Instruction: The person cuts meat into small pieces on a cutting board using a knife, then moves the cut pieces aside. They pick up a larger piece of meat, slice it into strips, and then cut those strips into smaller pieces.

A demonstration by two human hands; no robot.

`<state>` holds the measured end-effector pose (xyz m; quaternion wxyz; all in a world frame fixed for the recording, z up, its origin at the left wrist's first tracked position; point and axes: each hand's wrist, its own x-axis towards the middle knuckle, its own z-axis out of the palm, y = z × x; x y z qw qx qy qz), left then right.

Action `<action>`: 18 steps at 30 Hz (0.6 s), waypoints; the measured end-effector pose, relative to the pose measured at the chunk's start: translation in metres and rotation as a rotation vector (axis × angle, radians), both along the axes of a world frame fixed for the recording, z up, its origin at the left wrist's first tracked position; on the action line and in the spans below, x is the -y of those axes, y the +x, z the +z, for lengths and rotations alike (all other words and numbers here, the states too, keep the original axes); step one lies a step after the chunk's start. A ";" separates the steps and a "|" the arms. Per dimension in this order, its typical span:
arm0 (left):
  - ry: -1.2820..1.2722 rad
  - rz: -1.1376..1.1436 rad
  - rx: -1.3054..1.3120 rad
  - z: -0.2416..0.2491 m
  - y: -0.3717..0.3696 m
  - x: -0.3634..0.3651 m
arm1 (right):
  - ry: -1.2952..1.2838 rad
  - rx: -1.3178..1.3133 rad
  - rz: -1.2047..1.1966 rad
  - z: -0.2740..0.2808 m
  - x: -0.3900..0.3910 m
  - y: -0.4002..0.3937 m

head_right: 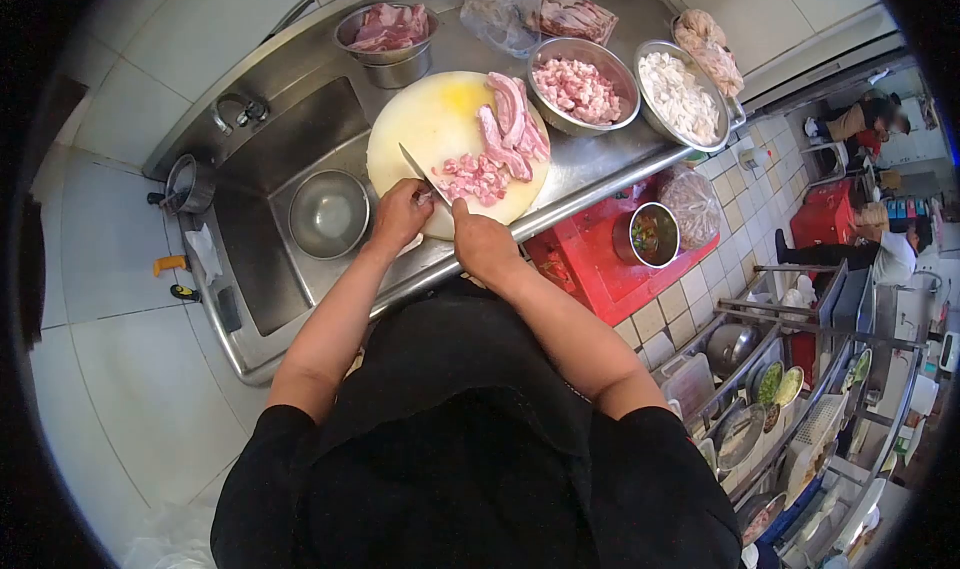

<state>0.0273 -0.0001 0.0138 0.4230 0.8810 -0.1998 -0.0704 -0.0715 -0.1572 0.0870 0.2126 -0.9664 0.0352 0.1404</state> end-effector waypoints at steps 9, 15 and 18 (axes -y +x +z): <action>-0.032 0.042 0.141 -0.025 -0.001 0.011 | -0.004 -0.016 0.017 -0.002 0.008 -0.006; -0.018 0.038 0.106 -0.021 -0.002 0.015 | 0.014 -0.051 -0.008 -0.003 0.008 -0.006; 0.001 0.035 0.142 -0.022 -0.001 0.019 | 0.040 -0.023 -0.002 -0.001 0.010 -0.012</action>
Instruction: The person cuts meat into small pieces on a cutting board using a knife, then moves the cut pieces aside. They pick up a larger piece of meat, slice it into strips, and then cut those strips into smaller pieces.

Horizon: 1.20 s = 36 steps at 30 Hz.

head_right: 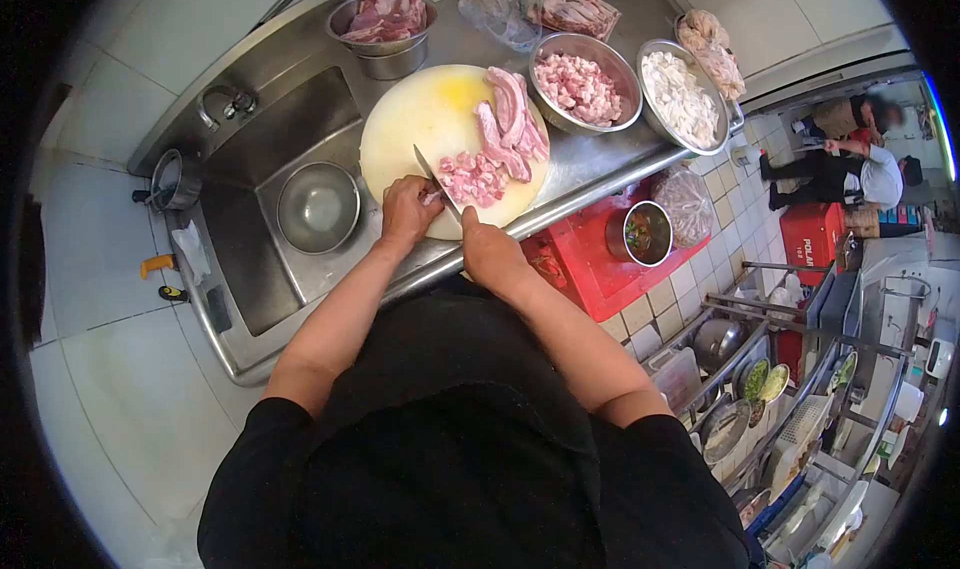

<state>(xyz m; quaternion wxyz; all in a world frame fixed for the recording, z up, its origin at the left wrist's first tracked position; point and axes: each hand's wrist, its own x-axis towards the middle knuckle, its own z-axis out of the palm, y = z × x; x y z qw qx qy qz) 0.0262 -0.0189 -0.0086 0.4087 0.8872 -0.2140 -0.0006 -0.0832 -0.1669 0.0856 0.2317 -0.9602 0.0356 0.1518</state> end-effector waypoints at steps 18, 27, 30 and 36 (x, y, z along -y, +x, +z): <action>0.062 -0.109 0.014 0.009 -0.008 0.008 | -0.023 -0.235 -0.073 0.023 0.019 -0.046; 0.013 -0.135 0.012 -0.001 -0.008 0.009 | 0.076 -0.138 -0.126 0.008 0.009 -0.026; 0.074 -0.038 0.052 -0.005 0.002 0.001 | 0.029 -0.173 -0.113 0.002 0.022 -0.050; -0.054 -0.259 -0.075 0.018 0.004 -0.035 | 0.083 -0.106 -0.151 0.033 0.031 -0.052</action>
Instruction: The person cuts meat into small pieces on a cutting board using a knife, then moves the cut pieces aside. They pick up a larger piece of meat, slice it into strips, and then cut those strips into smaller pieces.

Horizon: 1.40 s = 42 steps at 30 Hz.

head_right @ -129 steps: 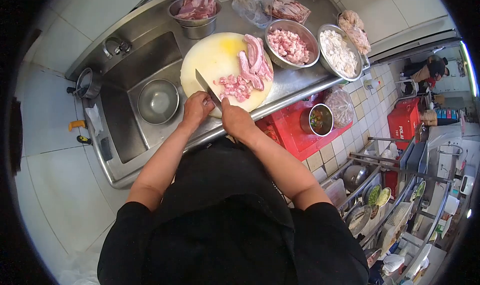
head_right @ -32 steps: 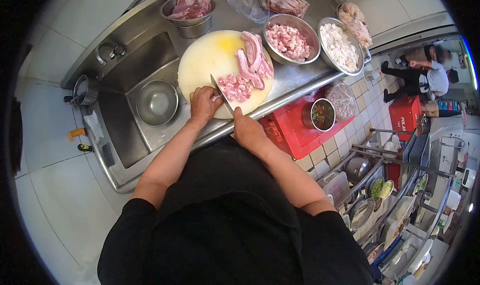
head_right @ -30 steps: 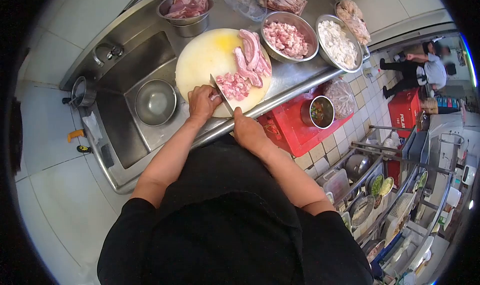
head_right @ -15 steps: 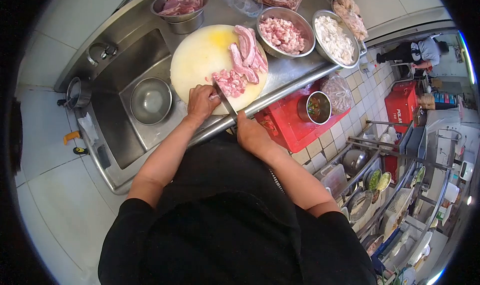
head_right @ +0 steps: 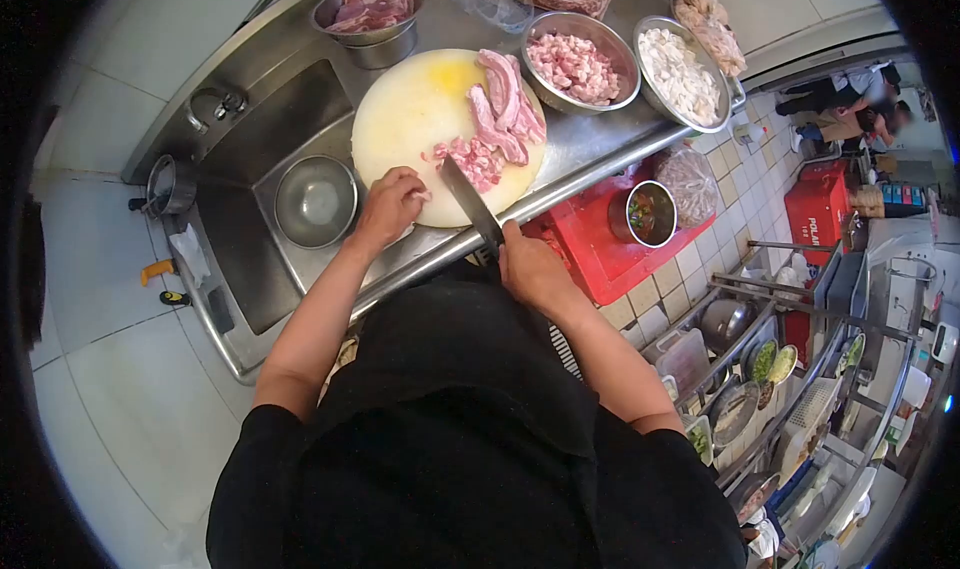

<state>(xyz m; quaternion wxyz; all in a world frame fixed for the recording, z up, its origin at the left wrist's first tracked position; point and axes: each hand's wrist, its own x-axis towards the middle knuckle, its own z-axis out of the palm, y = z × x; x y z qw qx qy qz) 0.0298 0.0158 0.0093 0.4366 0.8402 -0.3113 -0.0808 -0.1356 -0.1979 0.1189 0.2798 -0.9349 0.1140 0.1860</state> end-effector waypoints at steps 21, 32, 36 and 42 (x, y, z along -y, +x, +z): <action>0.006 0.199 -0.036 0.002 -0.029 -0.020 | 0.081 0.231 -0.013 0.029 -0.041 0.005; 0.054 0.087 0.091 0.000 -0.025 -0.018 | -0.081 0.162 0.015 -0.001 -0.033 0.016; -0.007 0.183 0.048 -0.008 -0.027 -0.023 | -0.012 0.245 0.006 0.021 -0.036 0.014; -0.003 0.210 0.116 -0.014 -0.028 -0.022 | -0.094 -0.011 0.196 -0.022 -0.019 0.005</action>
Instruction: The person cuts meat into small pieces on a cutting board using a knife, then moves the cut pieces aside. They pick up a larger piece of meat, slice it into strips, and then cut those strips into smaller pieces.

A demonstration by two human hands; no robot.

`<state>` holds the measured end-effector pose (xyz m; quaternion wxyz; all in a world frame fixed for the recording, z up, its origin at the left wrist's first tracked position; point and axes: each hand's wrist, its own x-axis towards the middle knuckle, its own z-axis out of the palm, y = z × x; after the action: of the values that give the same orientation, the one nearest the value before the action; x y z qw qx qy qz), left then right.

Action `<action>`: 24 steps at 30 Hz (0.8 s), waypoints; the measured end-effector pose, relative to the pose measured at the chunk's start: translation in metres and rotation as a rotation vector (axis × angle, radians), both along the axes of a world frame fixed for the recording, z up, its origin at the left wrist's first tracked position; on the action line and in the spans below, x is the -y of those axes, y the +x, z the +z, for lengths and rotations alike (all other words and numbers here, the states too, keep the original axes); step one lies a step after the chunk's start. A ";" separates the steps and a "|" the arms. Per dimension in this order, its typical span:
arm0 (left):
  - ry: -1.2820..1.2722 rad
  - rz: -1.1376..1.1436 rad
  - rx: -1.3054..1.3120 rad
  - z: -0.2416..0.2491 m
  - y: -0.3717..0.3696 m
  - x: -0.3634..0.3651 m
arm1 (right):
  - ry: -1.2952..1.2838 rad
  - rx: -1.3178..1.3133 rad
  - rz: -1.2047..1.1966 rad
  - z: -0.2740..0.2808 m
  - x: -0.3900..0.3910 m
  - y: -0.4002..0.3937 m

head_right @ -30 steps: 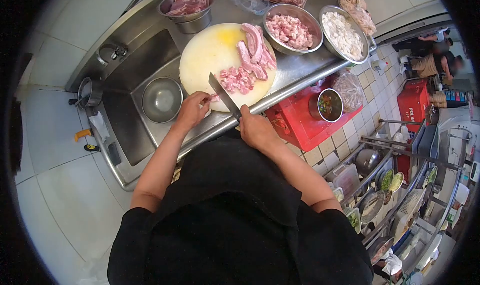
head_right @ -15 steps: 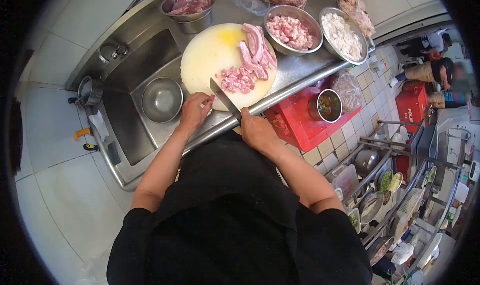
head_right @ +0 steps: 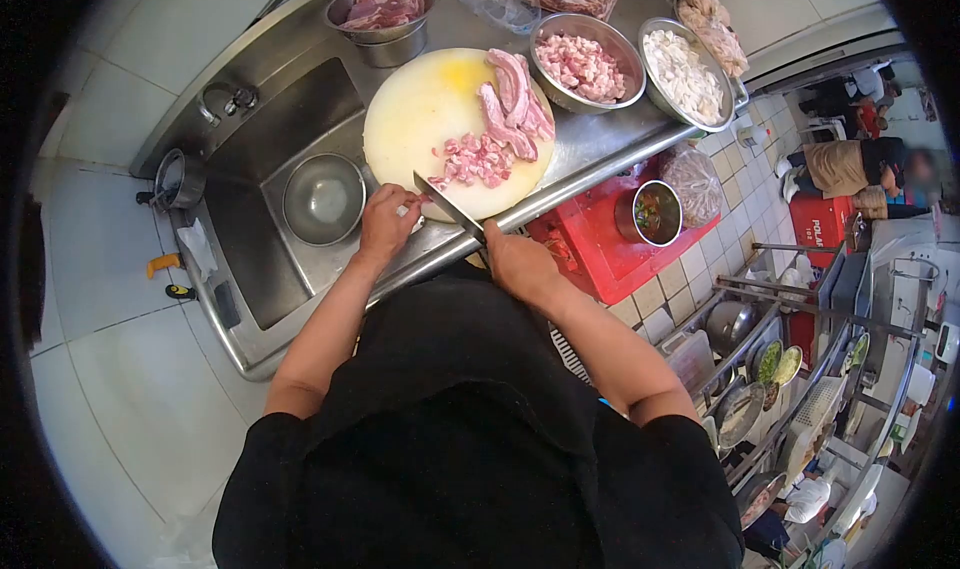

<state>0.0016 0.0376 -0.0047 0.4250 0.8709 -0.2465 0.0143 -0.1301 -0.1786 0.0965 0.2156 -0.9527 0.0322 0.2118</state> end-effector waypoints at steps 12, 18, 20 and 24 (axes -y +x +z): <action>0.244 -0.024 -0.068 0.016 0.008 0.035 | 0.155 0.255 -0.403 0.031 0.021 0.000; 0.492 -0.044 -0.089 0.038 0.008 0.127 | 0.416 0.327 -0.674 0.015 0.061 -0.020; 0.430 -0.038 -0.066 0.012 0.015 0.142 | 0.402 0.361 -0.676 0.014 0.074 -0.029; 0.312 -0.049 0.085 -0.004 0.020 0.150 | 0.372 0.393 -0.669 0.000 0.102 -0.051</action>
<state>0.0213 -0.1123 -0.0085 0.2740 0.9186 -0.2846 0.0021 -0.1813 -0.2805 0.0967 0.4424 -0.8570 0.2588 -0.0532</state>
